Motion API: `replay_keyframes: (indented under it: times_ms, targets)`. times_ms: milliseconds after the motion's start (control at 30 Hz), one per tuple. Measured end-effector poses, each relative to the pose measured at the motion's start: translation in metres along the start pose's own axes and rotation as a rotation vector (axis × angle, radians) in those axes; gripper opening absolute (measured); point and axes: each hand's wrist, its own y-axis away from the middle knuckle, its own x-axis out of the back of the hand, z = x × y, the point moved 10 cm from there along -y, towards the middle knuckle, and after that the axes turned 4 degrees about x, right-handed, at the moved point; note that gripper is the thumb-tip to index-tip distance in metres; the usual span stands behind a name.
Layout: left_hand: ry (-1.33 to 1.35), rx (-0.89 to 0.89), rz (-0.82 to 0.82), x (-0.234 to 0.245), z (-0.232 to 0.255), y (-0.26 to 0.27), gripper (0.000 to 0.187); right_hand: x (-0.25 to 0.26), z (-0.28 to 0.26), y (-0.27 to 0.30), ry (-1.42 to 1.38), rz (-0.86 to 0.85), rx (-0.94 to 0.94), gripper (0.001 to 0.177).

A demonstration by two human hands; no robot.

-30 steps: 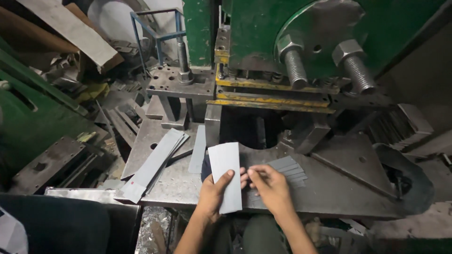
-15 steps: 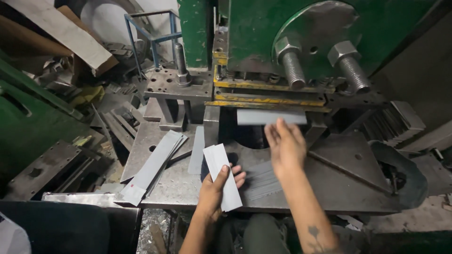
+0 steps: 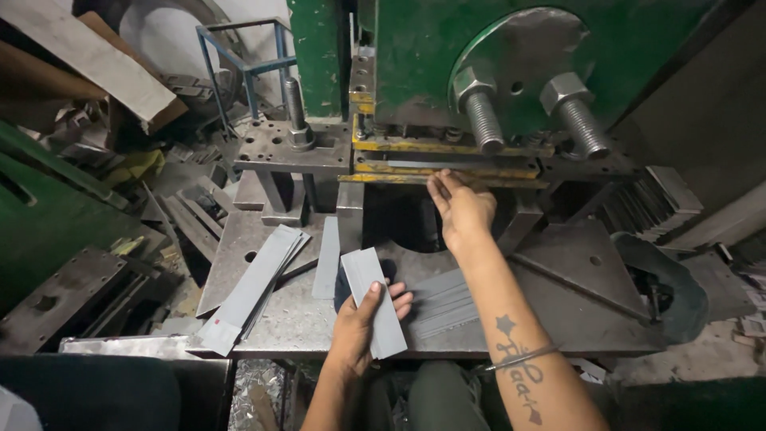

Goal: The recorder is operating an industrial press machine to stamp or cut metal sheets.

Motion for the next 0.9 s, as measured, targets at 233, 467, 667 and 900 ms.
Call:
replay_keyframes:
  times_ms: [233,467,667,900]
  targets:
    - [0.058,0.059,-0.008,-0.012,0.004,0.009,0.045,0.003,-0.003,0.002,0.113,0.022,-0.004,0.009]
    - [0.082,0.094,0.02,-0.017,0.006,0.017,0.051,0.011,-0.015,0.003,0.097,0.042,0.007,0.006]
    - [0.054,0.055,-0.002,-0.015,0.006,0.013,0.054,0.011,-0.012,0.001,0.092,0.036,0.01,0.009]
    - [-0.043,-0.035,-0.035,-0.005,0.006,0.01,0.046,0.008,-0.018,0.009,0.11,0.066,0.006,0.01]
